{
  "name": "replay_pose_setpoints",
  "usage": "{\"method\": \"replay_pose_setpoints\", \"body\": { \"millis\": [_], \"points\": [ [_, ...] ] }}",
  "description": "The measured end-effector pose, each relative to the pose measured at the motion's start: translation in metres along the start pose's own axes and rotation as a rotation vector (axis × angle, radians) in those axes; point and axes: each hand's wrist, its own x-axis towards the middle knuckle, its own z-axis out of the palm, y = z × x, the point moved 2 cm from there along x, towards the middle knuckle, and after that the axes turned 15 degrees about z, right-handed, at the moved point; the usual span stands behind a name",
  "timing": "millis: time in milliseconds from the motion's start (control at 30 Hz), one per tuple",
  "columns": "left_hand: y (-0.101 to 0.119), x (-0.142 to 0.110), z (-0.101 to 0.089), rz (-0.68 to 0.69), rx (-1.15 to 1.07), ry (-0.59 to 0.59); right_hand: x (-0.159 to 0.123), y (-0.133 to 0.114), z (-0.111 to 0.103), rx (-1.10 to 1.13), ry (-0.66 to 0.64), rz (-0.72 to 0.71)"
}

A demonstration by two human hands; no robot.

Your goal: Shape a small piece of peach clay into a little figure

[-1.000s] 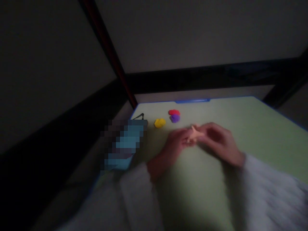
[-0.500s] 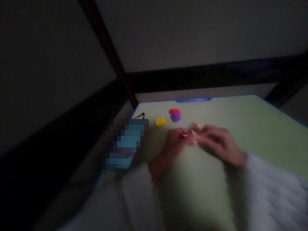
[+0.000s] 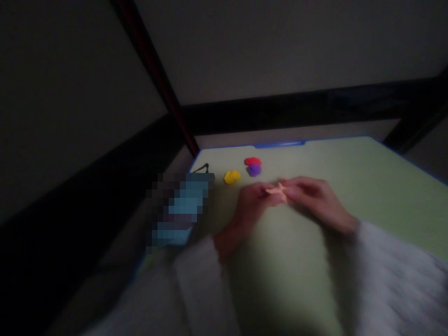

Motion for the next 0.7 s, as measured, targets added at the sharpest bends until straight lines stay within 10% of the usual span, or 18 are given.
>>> {"method": "replay_pose_setpoints", "body": {
  "millis": [300,700],
  "points": [
    [0.008,0.003,0.003,0.084,0.031,-0.027,-0.001,0.003,0.0,0.095,0.096,0.097],
    [0.025,-0.002,0.007,0.301,0.653,-0.125,-0.001,0.001,0.002,0.033,0.036,0.086]
  ]
}}
